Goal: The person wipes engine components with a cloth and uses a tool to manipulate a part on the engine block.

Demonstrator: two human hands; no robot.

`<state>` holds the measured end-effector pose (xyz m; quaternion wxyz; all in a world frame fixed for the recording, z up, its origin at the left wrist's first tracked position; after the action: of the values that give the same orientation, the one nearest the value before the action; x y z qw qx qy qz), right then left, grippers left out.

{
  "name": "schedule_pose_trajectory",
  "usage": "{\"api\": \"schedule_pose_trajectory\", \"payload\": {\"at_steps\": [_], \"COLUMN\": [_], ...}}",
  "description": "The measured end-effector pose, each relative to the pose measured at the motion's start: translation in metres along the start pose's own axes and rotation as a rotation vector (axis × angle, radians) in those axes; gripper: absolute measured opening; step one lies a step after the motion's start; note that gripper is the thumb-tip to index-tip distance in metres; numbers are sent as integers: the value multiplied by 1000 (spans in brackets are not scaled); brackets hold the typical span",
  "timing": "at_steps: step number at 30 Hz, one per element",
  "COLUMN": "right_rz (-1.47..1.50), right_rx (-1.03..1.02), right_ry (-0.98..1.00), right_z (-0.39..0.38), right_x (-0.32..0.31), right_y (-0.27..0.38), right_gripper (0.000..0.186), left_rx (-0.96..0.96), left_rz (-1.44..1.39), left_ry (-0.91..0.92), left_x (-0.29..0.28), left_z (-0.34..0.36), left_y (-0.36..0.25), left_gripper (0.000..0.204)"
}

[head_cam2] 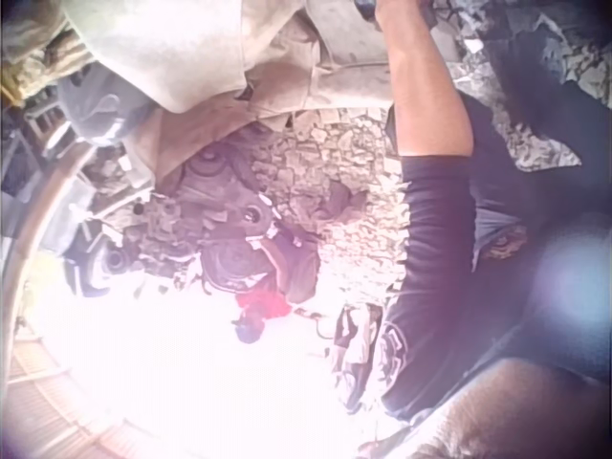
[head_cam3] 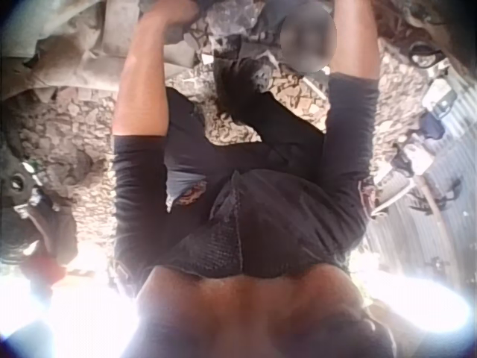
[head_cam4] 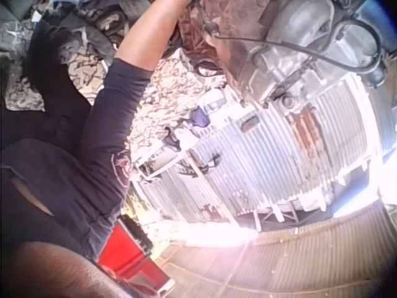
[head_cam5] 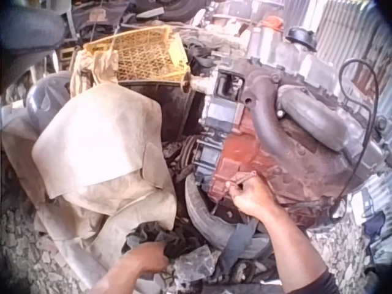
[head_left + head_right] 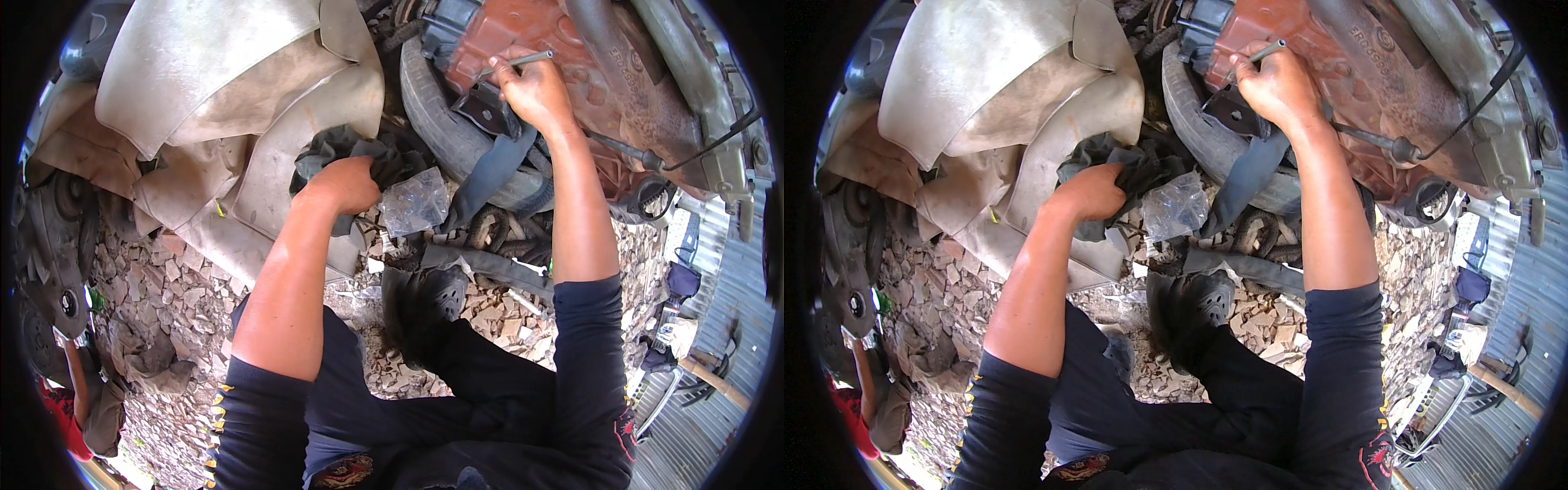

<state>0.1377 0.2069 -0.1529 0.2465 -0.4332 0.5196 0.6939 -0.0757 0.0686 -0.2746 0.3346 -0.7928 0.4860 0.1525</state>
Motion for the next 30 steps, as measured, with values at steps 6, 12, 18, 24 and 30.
{"api": "schedule_pose_trajectory", "payload": {"at_steps": [6, 12, 18, 24, 30], "right_rz": [342, 212, 56, 67, -273], "right_rx": [240, 94, 95, 97, 119], "right_ry": [7, -10, -58, -101, 46], "right_z": [-6, -4, 0, 0, 4], "right_x": [5, 6, 0, -15, -13], "right_y": [-8, -12, -20, -21, -1], "right_gripper": [25, 25, 27, 25, 33], "left_rx": [-13, 18, 6, 11, 4], "left_rz": [5, 10, 11, 15, 30], "left_ry": [50, 29, 36, 36, 21], "left_x": [1, -2, -1, -2, -1], "left_z": [0, -2, -3, -3, -4], "left_y": [-1, -8, -6, -5, -5], "left_gripper": [47, 47, 47, 48, 48]}}
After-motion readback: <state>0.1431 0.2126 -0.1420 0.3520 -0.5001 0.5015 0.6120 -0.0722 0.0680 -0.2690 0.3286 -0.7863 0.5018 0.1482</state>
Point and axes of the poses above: each hand's wrist, its own z-axis towards the middle knuckle, its own x-axis out of the palm, y = z × x, the point moved 7 cm from there along z, towards the middle knuckle, and after that the axes turned 7 degrees about -x, right-handed, at the moved point
